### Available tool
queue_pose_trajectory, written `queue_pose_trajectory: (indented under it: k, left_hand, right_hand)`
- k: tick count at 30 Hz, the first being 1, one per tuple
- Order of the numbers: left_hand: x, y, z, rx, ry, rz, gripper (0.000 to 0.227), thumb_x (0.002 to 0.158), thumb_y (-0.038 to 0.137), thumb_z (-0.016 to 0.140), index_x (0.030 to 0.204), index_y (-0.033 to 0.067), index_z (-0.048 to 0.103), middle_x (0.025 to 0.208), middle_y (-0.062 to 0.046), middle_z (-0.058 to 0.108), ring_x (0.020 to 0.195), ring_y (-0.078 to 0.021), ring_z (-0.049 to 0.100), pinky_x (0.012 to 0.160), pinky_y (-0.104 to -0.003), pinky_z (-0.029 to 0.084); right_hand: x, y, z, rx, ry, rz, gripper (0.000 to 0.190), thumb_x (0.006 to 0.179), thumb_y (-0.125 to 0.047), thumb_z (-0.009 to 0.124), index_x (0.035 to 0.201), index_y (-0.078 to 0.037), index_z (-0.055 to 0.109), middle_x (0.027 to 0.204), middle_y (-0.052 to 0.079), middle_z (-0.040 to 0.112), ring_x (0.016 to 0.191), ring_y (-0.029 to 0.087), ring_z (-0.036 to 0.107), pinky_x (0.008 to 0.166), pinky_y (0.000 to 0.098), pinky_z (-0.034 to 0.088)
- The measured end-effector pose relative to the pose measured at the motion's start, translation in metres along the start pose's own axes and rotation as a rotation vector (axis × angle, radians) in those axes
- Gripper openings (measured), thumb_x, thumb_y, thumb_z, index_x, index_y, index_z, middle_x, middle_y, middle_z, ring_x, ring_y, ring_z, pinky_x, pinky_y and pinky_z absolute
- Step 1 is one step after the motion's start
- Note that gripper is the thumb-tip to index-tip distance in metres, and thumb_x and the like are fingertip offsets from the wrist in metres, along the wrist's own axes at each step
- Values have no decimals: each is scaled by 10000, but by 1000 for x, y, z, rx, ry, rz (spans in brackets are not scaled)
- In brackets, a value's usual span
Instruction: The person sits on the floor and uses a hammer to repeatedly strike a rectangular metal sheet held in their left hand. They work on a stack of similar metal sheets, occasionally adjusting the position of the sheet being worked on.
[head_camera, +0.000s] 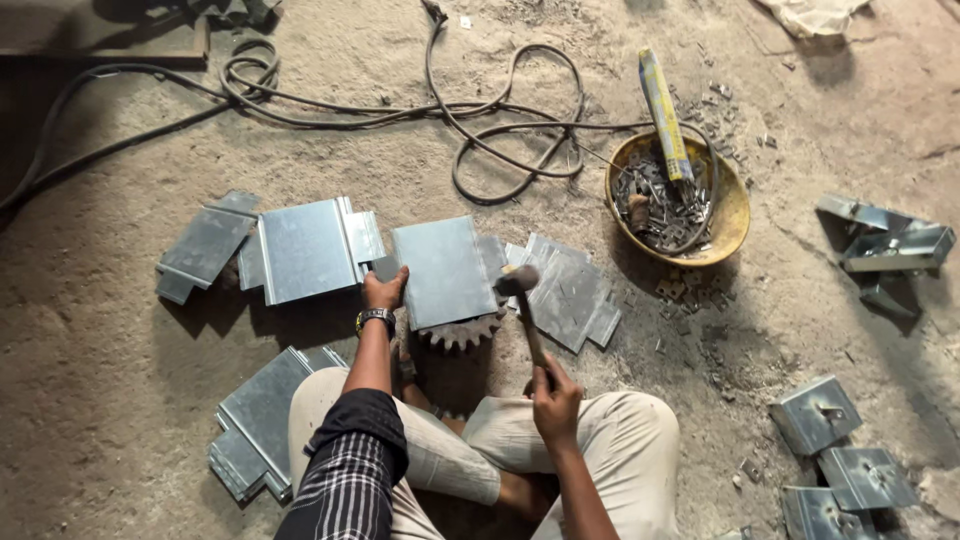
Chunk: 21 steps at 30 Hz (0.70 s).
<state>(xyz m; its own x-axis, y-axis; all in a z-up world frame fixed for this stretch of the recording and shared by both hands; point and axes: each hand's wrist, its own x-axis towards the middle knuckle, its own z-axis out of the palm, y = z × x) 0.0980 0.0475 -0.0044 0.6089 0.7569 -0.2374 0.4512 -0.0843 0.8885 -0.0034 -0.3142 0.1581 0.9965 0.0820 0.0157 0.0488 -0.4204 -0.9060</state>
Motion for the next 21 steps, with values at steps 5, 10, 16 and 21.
queue_pose_trajectory:
  k: [5, 10, 16, 21]
  left_hand:
    - [-2, -3, 1, 43, 5, -41, 668, 701, 476, 925, 1046, -49, 698, 1032, -228, 757, 932, -331, 745, 853, -418, 575]
    - [-7, 0, 1, 1, -5, -23, 710, 681, 497, 912, 1068, -52, 679, 1038, -228, 757, 937, -336, 748, 847, -427, 576]
    - [-10, -4, -12, 101, -67, -32, 752, 689, 542, 909, 1064, -71, 688, 1042, -255, 743, 965, -355, 738, 865, -431, 567]
    - [-10, 4, -14, 120, -135, 10, 822, 653, 574, 901, 1080, -91, 675, 1049, -270, 743, 969, -352, 747, 865, -429, 578]
  right_hand:
    - [-15, -4, -12, 237, 97, -173, 361, 1005, -46, 552, 1362, -37, 610, 733, 30, 705, 623, 90, 695, 543, 269, 567]
    - [-7, 12, -5, -94, -80, 144, 329, 983, -82, 592, 1298, -86, 689, 676, 28, 688, 465, 131, 522, 425, 328, 432]
    - [-11, 39, 4, -5, -16, 72, 345, 962, -83, 577, 1290, -88, 685, 665, 36, 688, 523, 76, 582, 473, 275, 471]
    - [-5, 37, 5, -82, -69, 171, 323, 973, -114, 642, 1288, -58, 679, 680, 50, 694, 536, 101, 587, 492, 281, 467]
